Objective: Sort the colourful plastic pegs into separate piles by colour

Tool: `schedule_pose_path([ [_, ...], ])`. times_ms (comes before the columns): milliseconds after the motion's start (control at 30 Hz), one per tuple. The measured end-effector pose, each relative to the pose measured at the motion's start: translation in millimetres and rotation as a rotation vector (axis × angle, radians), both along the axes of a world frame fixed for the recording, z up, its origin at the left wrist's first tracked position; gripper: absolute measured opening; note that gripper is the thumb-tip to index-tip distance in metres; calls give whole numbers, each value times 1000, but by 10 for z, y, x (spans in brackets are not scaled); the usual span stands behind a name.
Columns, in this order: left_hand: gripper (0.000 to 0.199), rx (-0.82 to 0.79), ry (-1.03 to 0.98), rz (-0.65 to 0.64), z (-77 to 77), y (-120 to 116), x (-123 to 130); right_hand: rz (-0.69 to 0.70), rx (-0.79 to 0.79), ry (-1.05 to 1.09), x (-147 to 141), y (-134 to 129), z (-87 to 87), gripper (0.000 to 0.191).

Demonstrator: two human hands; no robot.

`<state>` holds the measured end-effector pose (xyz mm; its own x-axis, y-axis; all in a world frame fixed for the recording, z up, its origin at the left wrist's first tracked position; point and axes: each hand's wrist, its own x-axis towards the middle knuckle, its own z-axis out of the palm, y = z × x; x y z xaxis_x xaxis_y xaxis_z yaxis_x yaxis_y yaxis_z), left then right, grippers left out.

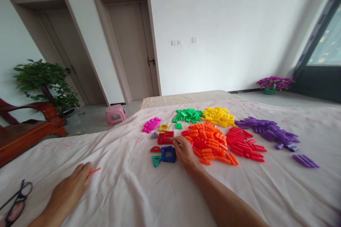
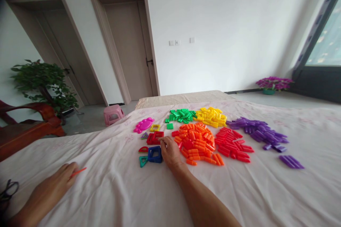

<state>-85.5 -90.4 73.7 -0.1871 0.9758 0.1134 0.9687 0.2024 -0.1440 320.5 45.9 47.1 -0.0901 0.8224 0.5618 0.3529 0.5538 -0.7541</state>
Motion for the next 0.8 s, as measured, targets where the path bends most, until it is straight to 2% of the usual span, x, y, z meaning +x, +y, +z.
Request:
schedule_pose_path([
  [67, 27, 92, -23, -122, 138, 163, 310, -1, 3, 1, 1, 6, -11, 21],
  [167, 24, 125, -116, -376, 278, 441, 779, -7, 6, -1, 2, -1, -4, 22],
  [233, 25, 131, -182, -487, 295, 613, 1042, -8, 9, -4, 2, -11, 9, 23],
  [333, 35, 82, -259, -637, 195, 789, 1286, -12, 5, 2, 3, -20, 21, 24],
  [400, 47, 80, -277, -601, 74, 836, 1333, -13, 1, 7, 3, -19, 18, 25],
  [467, 55, 90, -306, -463, -55, 828, 1310, -10, 0, 4, 4, -14, 10, 25],
  [533, 54, 96, -336, -361, -172, 777, 1263, -10, 2, -2, 5, -9, 2, 24],
  [633, 44, 122, -354, -357, -317, 663, 1232, -17, 15, -9, 5, -17, 3, 25],
  [800, 45, 213, -312, -336, -447, 541, 1299, -21, 90, -24, 0, -83, 43, 25],
])
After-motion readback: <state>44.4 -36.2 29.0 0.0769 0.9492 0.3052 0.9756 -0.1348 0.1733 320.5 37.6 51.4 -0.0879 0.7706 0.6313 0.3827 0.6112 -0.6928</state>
